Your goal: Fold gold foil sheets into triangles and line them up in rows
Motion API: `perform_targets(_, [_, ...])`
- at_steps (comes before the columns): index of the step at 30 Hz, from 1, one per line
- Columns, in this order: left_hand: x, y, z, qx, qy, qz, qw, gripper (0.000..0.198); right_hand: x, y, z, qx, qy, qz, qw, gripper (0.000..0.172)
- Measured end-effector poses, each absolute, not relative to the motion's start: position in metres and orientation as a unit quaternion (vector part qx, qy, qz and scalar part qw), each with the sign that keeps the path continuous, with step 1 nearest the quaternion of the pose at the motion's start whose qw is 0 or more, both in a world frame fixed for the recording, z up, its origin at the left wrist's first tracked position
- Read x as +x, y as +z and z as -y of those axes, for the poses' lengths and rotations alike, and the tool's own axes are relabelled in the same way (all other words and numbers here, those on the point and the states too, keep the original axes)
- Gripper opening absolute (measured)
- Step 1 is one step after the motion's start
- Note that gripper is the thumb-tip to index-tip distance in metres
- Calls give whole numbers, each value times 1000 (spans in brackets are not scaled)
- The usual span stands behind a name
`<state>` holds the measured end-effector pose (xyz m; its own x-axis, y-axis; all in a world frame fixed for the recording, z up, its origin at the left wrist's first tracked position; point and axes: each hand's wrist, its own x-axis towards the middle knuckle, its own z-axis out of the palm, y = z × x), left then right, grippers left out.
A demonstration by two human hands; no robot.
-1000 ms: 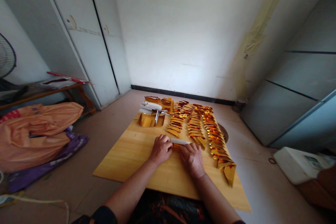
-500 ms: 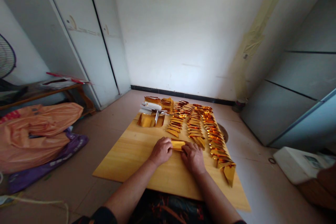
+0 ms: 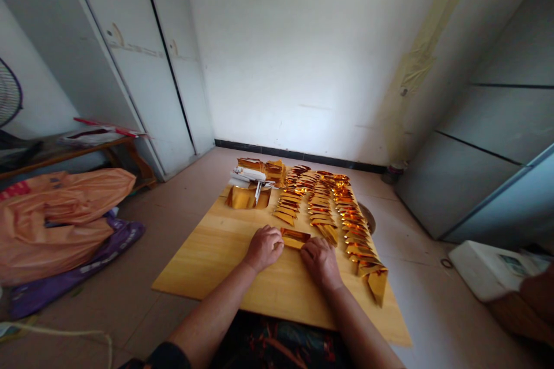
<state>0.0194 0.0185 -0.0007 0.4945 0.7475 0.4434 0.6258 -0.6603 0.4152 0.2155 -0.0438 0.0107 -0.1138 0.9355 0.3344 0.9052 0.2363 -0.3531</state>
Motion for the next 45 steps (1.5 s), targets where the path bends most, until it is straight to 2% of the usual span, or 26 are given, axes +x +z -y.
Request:
perform_targets(14, [27, 0, -23, 840, 273, -457, 109, 15, 208, 16, 29, -684, 28, 701, 200, 22])
perform_targets(31, [33, -1, -24, 834, 221, -502, 57, 7, 204, 23, 21, -719, 39, 679, 145, 22])
perform_targets(45, [39, 9, -24, 820, 151, -548, 67, 10, 201, 23, 23, -725, 42, 671, 147, 18])
